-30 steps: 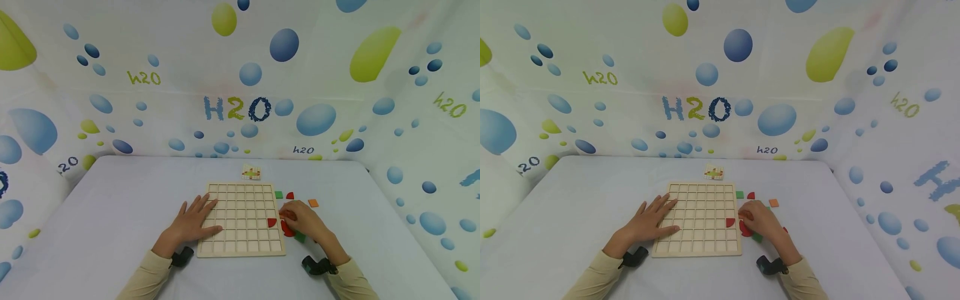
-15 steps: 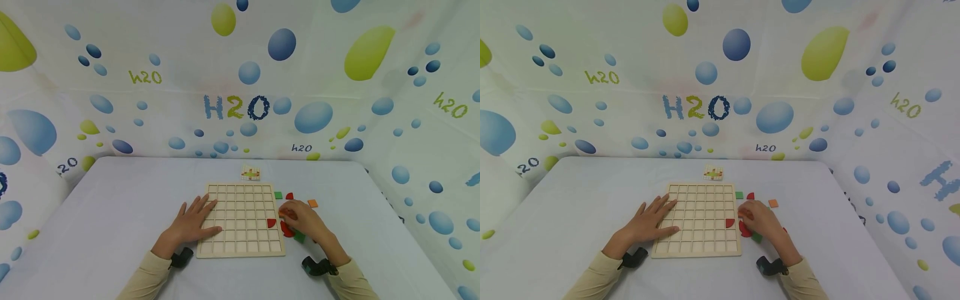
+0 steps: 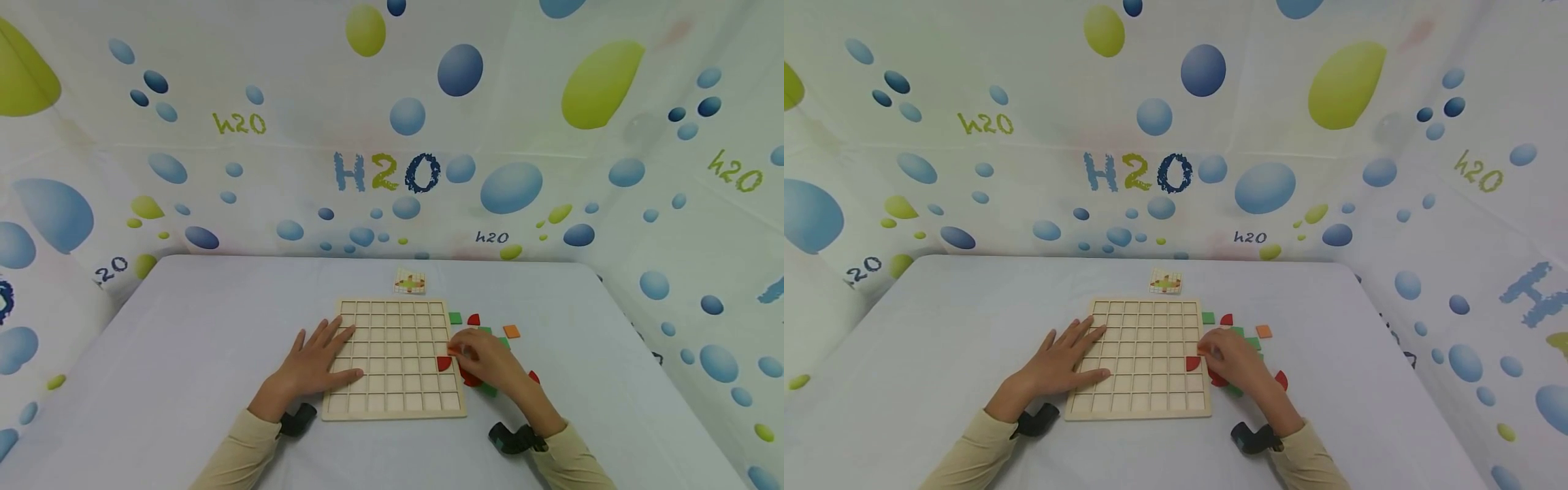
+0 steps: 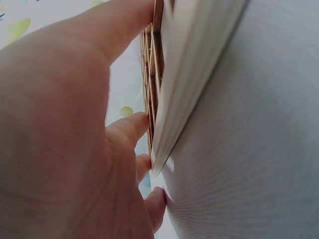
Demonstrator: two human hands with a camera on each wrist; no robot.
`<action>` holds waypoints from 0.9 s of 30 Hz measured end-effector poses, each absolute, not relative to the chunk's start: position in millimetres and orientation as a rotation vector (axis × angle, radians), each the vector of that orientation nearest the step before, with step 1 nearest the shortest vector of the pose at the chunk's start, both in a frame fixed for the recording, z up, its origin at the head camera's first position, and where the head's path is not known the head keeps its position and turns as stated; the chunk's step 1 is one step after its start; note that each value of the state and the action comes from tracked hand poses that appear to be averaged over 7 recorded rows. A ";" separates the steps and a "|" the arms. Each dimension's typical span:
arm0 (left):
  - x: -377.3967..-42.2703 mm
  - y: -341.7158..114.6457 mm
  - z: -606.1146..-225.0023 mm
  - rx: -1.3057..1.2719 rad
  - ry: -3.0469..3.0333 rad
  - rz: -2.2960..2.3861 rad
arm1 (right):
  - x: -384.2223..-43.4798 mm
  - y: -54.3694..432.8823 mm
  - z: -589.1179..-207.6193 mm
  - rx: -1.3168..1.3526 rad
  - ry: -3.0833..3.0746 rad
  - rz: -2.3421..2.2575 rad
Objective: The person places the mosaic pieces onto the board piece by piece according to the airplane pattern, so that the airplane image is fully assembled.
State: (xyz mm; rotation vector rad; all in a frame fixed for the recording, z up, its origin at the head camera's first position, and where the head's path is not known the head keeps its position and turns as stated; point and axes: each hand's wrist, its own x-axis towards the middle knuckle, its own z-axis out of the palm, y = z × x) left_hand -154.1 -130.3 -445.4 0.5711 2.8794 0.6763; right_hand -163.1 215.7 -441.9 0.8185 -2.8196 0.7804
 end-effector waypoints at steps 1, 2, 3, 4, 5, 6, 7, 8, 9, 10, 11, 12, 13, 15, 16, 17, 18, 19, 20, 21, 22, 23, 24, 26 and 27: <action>-154.2 -130.3 -445.8 0.568 2.880 0.676 | -163.1 215.4 -442.3 0.818 -2.823 0.774; -154.3 -130.2 -446.2 0.565 2.880 0.673 | -163.0 215.0 -442.2 0.824 -2.822 0.773; -154.3 -130.2 -446.4 0.563 2.880 0.672 | -162.8 214.7 -442.0 0.825 -2.823 0.771; -154.4 -130.2 -446.5 0.560 2.879 0.671 | -162.6 214.3 -441.8 0.827 -2.825 0.773; -154.6 -130.2 -446.6 0.559 2.878 0.670 | -162.5 214.0 -441.5 0.832 -2.823 0.771; -154.8 -130.2 -446.8 0.557 2.877 0.668 | -162.5 213.8 -441.5 0.835 -2.821 0.769; -155.1 -130.3 -447.0 0.556 2.877 0.668 | -162.6 213.7 -441.5 0.837 -2.820 0.766; -155.4 -130.2 -447.2 0.557 2.877 0.665 | -162.7 213.5 -441.5 0.840 -2.817 0.764; -155.7 -130.1 -447.2 0.557 2.877 0.664 | -162.9 213.5 -441.7 0.843 -2.815 0.762; -156.0 -130.1 -447.3 0.558 2.877 0.665 | -163.1 213.4 -441.8 0.845 -2.814 0.761; -156.3 -130.1 -447.5 0.560 2.878 0.664 | -163.4 213.4 -441.9 0.848 -2.812 0.761; -156.5 -130.0 -447.6 0.561 2.879 0.662 | -163.7 213.2 -442.1 0.849 -2.812 0.762; -156.6 -130.0 -447.7 0.563 2.879 0.663 | -164.0 213.1 -442.2 0.852 -2.810 0.763; -156.7 -129.9 -447.9 0.563 2.879 0.662 | -164.6 213.1 -442.4 0.858 -2.807 0.770; -156.7 -129.9 -448.1 0.563 2.880 0.663 | -164.9 213.0 -442.6 0.861 -2.807 0.773; -156.7 -129.9 -448.2 0.563 2.880 0.663 | -165.3 212.9 -442.8 0.865 -2.805 0.777; -156.6 -129.9 -448.4 0.562 2.880 0.663 | -165.6 212.8 -443.0 0.867 -2.803 0.779; -156.6 -129.9 -448.6 0.562 2.880 0.663 | -165.8 212.6 -443.2 0.868 -2.803 0.779; -156.5 -130.0 -448.7 0.560 2.880 0.663 | -166.1 212.3 -443.4 0.870 -2.800 0.782; -156.5 -130.0 -448.8 0.560 2.882 0.661 | -166.4 212.0 -443.7 0.873 -2.797 0.783; -156.3 -130.1 -448.9 0.559 2.881 0.662 | -166.6 211.6 -443.9 0.876 -2.794 0.782; -156.1 -130.1 -449.0 0.557 2.881 0.663 | -166.7 211.2 -444.0 0.883 -2.788 0.778; -156.0 -130.2 -449.1 0.556 2.880 0.663 | -167.0 210.9 -444.3 0.895 -2.778 0.770; -155.5 -130.3 -449.0 0.554 2.878 0.664 | -167.3 209.7 -444.5 0.899 -2.774 0.763; -155.3 -130.4 -448.9 0.555 2.877 0.664 | -167.6 209.1 -444.6 0.898 -2.775 0.756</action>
